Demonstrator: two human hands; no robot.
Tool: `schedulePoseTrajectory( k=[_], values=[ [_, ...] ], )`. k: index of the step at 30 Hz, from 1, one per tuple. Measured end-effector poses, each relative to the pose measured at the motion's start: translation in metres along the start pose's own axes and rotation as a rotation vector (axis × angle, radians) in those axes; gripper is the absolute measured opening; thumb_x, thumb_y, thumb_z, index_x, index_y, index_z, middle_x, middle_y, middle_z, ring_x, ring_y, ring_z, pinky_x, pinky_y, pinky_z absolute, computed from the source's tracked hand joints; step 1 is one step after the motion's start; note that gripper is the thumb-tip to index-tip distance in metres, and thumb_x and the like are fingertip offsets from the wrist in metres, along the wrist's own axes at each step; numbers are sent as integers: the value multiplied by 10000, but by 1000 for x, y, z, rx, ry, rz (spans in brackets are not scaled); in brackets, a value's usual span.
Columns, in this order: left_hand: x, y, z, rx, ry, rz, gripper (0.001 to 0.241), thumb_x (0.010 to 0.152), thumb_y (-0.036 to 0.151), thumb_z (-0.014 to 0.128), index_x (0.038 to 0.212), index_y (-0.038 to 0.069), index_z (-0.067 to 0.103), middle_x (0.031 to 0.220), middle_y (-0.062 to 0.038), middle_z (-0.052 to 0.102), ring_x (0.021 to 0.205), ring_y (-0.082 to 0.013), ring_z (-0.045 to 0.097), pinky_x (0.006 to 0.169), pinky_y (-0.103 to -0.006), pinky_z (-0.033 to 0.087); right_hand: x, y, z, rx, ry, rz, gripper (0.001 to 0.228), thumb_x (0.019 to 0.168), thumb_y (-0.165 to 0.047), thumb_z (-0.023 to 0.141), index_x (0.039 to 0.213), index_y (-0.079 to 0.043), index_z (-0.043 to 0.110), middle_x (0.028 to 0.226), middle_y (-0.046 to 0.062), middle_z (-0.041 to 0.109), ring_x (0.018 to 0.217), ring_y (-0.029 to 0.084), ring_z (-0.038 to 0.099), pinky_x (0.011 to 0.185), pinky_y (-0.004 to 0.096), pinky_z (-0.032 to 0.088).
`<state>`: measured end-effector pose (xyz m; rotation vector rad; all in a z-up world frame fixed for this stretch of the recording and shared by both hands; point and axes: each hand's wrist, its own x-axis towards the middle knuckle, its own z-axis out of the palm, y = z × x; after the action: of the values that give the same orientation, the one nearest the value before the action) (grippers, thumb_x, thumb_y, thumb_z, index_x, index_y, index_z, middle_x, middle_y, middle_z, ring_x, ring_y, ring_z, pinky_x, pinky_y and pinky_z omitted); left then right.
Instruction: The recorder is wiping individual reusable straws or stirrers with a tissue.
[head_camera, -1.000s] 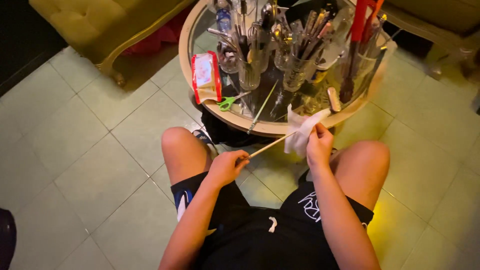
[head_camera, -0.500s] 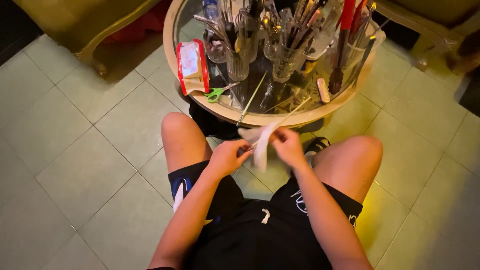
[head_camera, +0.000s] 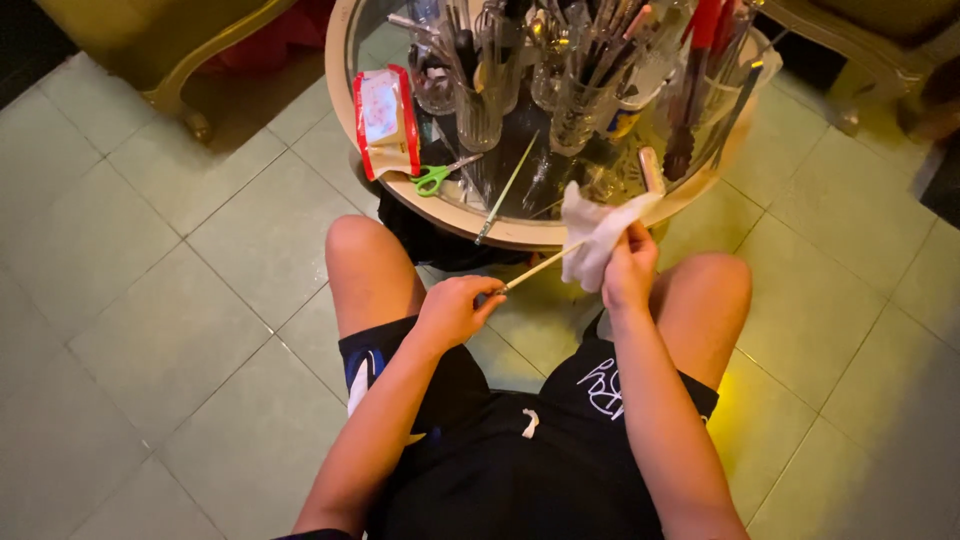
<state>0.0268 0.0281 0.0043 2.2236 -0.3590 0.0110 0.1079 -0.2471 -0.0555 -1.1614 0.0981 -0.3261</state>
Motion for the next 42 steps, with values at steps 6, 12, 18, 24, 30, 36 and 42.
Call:
schedulePoseTrajectory(
  k=[6,12,18,24,30,36,42],
  values=[
    [0,5,-2,-23,27,-10,212,868,269,771,1027,130,757,861,-75,754,687,-252,714,627,-365,543,-35,26,18,-574,-444,129,187,909,-69,674,1072,-15,749,897,19,735,789,106,638,736,262,525],
    [1,-6,5,-2,-62,-31,169,827,247,793,946,133,755,851,-33,772,724,-252,719,641,-370,547,-26,30,19,-595,-448,52,128,937,-74,681,1036,-13,735,909,2,739,805,86,650,757,250,525],
    [3,2,-1,-30,-128,-131,243,759,262,866,889,109,728,796,-28,761,668,-224,704,619,-364,542,10,-7,0,-1,190,11,172,1037,-156,680,1141,-21,707,1034,38,709,892,124,658,796,266,557],
    [2,1,1,-26,-73,-59,283,765,267,874,883,93,684,786,-32,730,656,-220,691,600,-356,533,3,-15,-2,185,36,-17,160,1030,-108,671,1170,-33,690,1090,35,707,955,131,667,879,277,560],
    [2,-1,2,38,-34,16,261,794,268,846,914,96,690,829,-31,743,664,-235,697,601,-366,533,-14,-11,13,-219,-183,108,218,966,-75,669,1173,-32,722,1060,58,750,913,138,692,842,302,570],
    [1,8,-2,-7,-50,-38,222,852,264,804,992,113,720,862,-52,760,701,-243,725,623,-364,550,-22,15,3,-575,-552,197,194,960,-71,715,1145,-26,749,1001,66,765,881,119,678,811,284,560],
    [-1,-2,5,0,-89,-63,191,906,235,729,1064,128,743,911,-113,750,769,-321,718,663,-419,550,7,7,-19,-90,-46,14,156,1065,-67,656,1203,-2,688,1094,45,711,954,128,653,874,279,550]
  ],
)
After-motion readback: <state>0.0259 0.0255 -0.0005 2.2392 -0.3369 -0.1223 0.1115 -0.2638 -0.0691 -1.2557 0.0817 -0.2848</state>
